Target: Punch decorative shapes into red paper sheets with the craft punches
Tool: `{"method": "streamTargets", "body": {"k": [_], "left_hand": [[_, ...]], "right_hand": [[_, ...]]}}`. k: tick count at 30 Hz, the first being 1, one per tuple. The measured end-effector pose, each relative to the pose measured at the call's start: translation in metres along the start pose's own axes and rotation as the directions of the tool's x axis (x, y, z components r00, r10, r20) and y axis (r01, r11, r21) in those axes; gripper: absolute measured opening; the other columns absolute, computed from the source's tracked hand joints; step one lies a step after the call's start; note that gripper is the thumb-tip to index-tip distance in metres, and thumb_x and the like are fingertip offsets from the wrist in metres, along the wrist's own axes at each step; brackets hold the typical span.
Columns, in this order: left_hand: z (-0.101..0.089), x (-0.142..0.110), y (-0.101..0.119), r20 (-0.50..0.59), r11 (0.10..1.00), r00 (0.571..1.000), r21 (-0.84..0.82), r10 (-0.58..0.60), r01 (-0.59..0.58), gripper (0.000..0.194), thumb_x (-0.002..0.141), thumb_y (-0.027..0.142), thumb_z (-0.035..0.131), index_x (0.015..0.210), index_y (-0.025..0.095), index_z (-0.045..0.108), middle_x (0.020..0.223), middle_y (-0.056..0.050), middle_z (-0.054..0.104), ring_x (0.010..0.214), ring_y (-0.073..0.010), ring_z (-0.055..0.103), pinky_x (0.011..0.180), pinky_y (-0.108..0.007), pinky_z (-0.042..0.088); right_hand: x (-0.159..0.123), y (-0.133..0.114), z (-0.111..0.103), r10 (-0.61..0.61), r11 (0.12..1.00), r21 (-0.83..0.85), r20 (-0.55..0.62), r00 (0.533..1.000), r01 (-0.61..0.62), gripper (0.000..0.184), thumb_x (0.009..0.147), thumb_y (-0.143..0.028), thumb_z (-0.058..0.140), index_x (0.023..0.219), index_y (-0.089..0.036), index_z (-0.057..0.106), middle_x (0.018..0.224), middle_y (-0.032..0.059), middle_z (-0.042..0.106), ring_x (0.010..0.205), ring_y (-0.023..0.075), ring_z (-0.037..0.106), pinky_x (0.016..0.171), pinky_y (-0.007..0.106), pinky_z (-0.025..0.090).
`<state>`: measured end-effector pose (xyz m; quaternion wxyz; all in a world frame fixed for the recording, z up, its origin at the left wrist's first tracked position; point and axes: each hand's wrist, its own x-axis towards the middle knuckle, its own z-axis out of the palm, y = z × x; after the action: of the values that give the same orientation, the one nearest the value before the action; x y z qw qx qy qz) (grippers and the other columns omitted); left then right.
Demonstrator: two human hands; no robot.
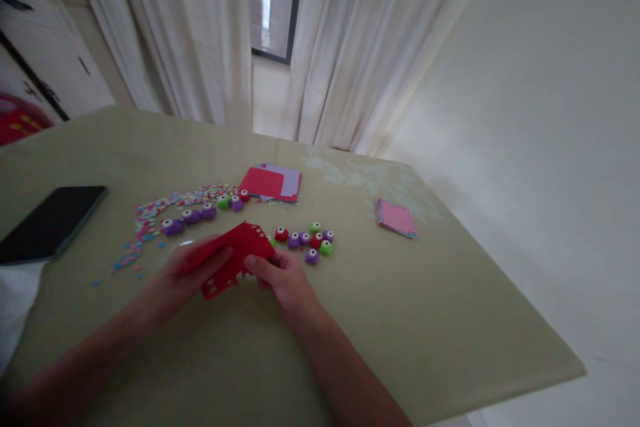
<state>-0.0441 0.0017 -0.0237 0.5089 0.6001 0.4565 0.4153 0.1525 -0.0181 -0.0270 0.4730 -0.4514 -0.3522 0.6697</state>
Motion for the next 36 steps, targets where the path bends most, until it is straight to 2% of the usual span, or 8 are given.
{"method": "streamTargets", "body": {"k": [7,17,21,25,30,33,36], "left_hand": [[0.0008,0.0007,0.004,-0.003,0.998,1.0,-0.067,-0.02,0.02,0.031,0.089,0.047,0.074,0.101,0.019,0.08,0.089,-0.003,0.08,0.071,-0.0185,0.069,0.062,-0.026,0.056],[0.0015,-0.0022,0.0072,-0.032,0.997,0.999,-0.075,-0.036,0.034,0.026,0.087,0.046,0.077,0.095,0.021,0.081,0.085,-0.002,0.08,0.068,-0.0186,0.067,0.058,-0.025,0.054],[0.0,-0.0024,0.0046,-0.009,0.998,0.999,-0.042,-0.042,0.041,0.027,0.089,0.044,0.076,0.101,0.02,0.081,0.088,-0.003,0.081,0.07,-0.0198,0.068,0.059,-0.026,0.054],[-0.0002,-0.0011,0.0018,-0.004,0.998,0.999,-0.037,-0.045,0.045,0.025,0.09,0.04,0.074,0.102,0.02,0.081,0.09,-0.003,0.081,0.072,-0.0194,0.069,0.062,-0.026,0.055],[0.0007,-0.0007,0.0037,0.0,0.999,1.0,-0.043,-0.027,0.027,0.025,0.09,0.041,0.074,0.102,0.02,0.08,0.088,-0.002,0.079,0.073,-0.0194,0.068,0.065,-0.026,0.056],[0.0008,-0.0007,0.0035,-0.004,0.999,1.0,-0.028,-0.028,0.028,0.024,0.091,0.044,0.072,0.099,0.023,0.08,0.084,-0.001,0.078,0.073,-0.0192,0.068,0.064,-0.025,0.056],[0.0008,-0.0002,0.0023,-0.008,0.999,1.0,-0.019,-0.027,0.027,0.022,0.091,0.045,0.071,0.095,0.026,0.08,0.082,0.0,0.077,0.07,-0.019,0.068,0.061,-0.024,0.056]], "right_hand": [[0.0001,-0.0011,0.0008,0.012,1.0,0.023,-0.002,1.0,-0.012,0.045,0.062,-0.05,0.1,0.081,-0.016,0.079,0.071,0.0002,0.068,0.058,0.0083,0.043,0.056,0.026,0.027],[0.0004,0.0033,0.0019,-0.035,0.999,0.036,0.011,0.999,0.034,0.043,0.067,-0.052,0.098,0.078,-0.016,0.077,0.069,-0.0008,0.065,0.058,0.0088,0.042,0.055,0.026,0.027],[0.0016,0.0049,0.0017,-0.041,0.999,0.013,0.003,0.999,0.041,0.044,0.067,-0.054,0.097,0.077,-0.017,0.075,0.068,-0.0012,0.063,0.058,0.0092,0.041,0.056,0.027,0.026],[0.0028,0.0052,0.0014,-0.04,0.999,-0.026,0.005,0.999,0.04,0.049,0.067,-0.06,0.095,0.074,-0.018,0.07,0.063,-0.0033,0.058,0.054,0.0087,0.037,0.053,0.028,0.023],[0.004,0.0054,0.0015,-0.061,0.996,-0.064,0.005,0.998,0.061,0.051,0.068,-0.063,0.093,0.07,-0.02,0.065,0.054,-0.0077,0.045,0.049,0.0083,0.029,0.05,0.029,0.018],[0.0039,0.0038,0.003,-0.07,0.995,-0.075,0.008,0.998,0.071,0.05,0.066,-0.063,0.093,0.072,-0.019,0.069,0.056,-0.0061,0.048,0.05,0.0083,0.029,0.051,0.029,0.018],[0.0023,0.0003,0.0057,-0.084,0.994,-0.066,0.023,0.996,0.085,0.048,0.065,-0.061,0.094,0.076,-0.019,0.073,0.06,-0.0044,0.052,0.054,0.0097,0.034,0.054,0.028,0.024]]}}
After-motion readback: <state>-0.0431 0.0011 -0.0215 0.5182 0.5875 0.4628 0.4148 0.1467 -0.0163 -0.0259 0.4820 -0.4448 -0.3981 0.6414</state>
